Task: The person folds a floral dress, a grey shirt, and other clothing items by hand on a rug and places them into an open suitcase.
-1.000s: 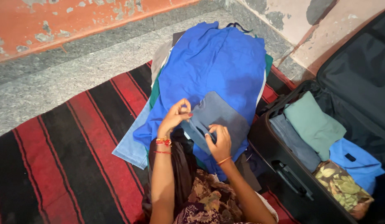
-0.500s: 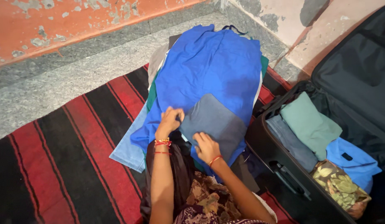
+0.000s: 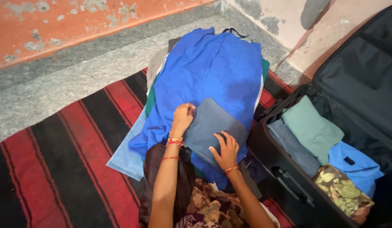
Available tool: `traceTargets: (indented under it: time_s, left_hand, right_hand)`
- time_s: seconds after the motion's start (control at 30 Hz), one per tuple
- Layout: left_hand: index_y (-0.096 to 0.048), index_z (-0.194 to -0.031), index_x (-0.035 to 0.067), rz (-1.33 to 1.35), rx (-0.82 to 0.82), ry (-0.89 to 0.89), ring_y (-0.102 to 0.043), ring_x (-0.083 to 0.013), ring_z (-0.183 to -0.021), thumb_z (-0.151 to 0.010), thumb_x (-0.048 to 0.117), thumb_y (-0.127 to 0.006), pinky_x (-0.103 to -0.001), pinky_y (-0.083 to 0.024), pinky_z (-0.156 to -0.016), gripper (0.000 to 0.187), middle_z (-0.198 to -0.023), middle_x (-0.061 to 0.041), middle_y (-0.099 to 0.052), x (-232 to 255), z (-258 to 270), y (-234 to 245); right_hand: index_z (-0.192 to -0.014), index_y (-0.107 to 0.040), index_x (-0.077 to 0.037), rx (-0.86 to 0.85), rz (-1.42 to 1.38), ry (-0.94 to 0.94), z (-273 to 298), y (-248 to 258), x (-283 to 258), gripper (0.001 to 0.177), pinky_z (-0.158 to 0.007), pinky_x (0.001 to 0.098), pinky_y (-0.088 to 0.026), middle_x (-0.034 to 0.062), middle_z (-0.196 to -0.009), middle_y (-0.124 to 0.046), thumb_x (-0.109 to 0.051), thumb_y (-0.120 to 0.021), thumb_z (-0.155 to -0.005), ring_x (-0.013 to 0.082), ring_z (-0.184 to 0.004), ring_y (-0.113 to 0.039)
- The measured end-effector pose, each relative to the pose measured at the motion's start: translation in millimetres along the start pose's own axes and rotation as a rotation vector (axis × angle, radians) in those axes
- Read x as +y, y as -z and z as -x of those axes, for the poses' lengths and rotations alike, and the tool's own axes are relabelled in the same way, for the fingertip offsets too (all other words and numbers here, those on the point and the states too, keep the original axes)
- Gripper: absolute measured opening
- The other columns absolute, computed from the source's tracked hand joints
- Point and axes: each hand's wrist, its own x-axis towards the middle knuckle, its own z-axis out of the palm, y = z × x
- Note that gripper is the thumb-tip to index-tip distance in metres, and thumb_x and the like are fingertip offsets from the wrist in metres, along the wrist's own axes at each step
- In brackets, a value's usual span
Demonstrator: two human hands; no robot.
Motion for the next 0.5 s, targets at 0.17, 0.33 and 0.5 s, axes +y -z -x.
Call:
traceTargets:
  time_s: [0.17, 0.33, 0.5]
  left_hand:
    - [-0.072, -0.102, -0.001, -0.252, -0.075, 0.012, -0.063, -0.0421, -0.098, -0.081, 0.026, -0.08, -0.049, -0.05, -0.089, 0.035, -0.103, -0.023, -0.07, -26, -43, -81]
    - [-0.078, -0.091, 0.007, -0.179, 0.013, 0.181, -0.064, -0.0381, -0.1, -0.076, 0.029, -0.086, -0.046, -0.051, -0.089, 0.028, -0.101, -0.017, -0.072, -10, -56, -99]
    - [-0.073, -0.089, 0.003, 0.187, 0.118, 0.077, -0.067, -0.0292, -0.094, -0.075, 0.018, -0.085, -0.038, -0.053, -0.084, 0.023, -0.097, -0.012, -0.071, 39, -43, -56]
  right_hand:
    - [-0.146, -0.053, -0.02, 0.012, 0.08, -0.017, 23, -21, 19, 0.062, -0.113, 0.0506, -0.029, 0.0119, -0.153, -0.046, -0.04, -0.069, -0.09, 0.0342, -0.141, -0.042]
    - [-0.146, -0.054, -0.021, 0.006, 0.059, -0.062, 26, -26, 25, 0.063, -0.114, 0.0495, -0.029, 0.0104, -0.154, -0.047, -0.041, -0.069, -0.089, 0.0329, -0.141, -0.042]
    - [-0.143, -0.057, -0.019, -0.005, -0.035, -0.072, 20, -13, 22, 0.061, -0.113, 0.049, -0.031, 0.0106, -0.151, -0.05, -0.04, -0.072, -0.088, 0.0334, -0.138, -0.045]
